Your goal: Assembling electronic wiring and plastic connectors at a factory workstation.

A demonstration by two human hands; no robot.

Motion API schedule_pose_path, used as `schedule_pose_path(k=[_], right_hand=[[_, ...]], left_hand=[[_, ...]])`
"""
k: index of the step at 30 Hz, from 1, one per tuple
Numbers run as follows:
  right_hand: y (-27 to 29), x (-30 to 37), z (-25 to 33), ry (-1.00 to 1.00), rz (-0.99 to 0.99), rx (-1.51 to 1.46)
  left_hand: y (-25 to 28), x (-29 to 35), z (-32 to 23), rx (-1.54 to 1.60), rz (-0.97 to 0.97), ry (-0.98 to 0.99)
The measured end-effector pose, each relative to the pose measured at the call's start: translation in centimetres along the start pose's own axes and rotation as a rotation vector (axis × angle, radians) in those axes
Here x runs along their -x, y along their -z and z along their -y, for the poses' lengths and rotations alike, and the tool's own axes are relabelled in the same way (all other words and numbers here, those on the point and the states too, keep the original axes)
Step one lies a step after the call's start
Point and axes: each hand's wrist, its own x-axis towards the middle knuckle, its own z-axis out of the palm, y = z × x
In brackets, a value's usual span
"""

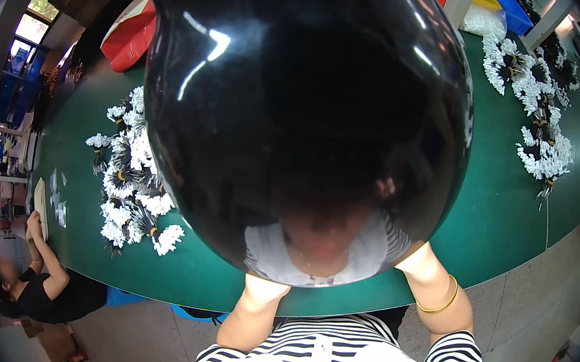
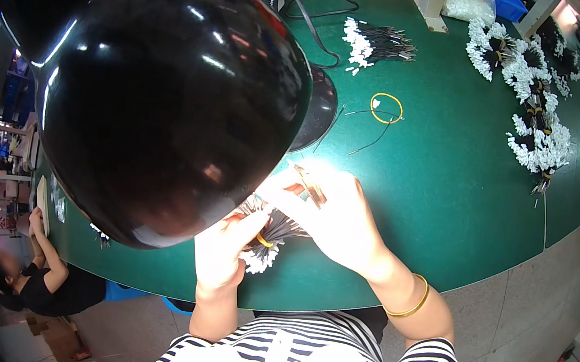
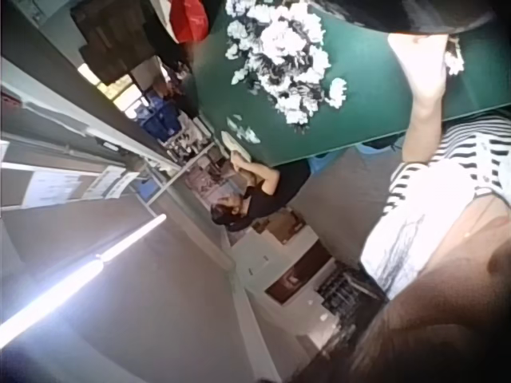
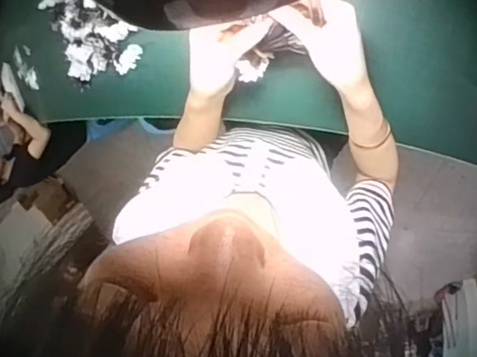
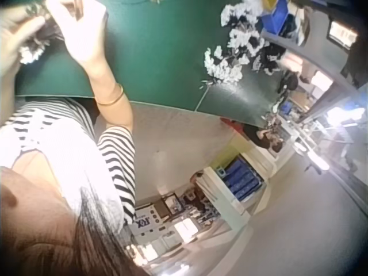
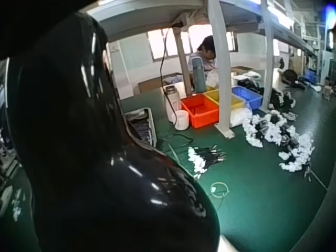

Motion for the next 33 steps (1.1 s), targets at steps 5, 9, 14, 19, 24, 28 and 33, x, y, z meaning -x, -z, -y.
schedule_pose_path(k=[5,9,14,19,24,28,33], right_hand=[[-0.3,0.3,0.1,0.028,-0.022,0.029],[-0.3,0.2,0.0,0.062,-0.05,0.14],[0.1,-0.2,0.2,-0.02,-0.041,0.209],[0.5,-0.3,0.9,-0.003,0.032,0.26],[0.6,-0.4,0.8,-0.005,0.077,0.228],[0.6,-0.5,0.7,-0.001,0.105,0.204],[0.4,-0.5,0.2,0.019,0.129,0.169]], left_hand=[[1.3,0.4,0.6,-0.012,-0.109,0.163],[0.4,0.3,0.2,0.117,-0.114,0.133],[0.1,0.0,-0.2,0.301,-0.263,0.219],[0.0,-0.2,-0.1,0.284,-0.238,0.2],[0.3,-0.2,-0.3,0.143,-0.126,0.291],[0.5,-0.3,-0.7,0.067,-0.02,0.315],[0.4,-0.2,-0.8,0.019,-0.047,0.336]])
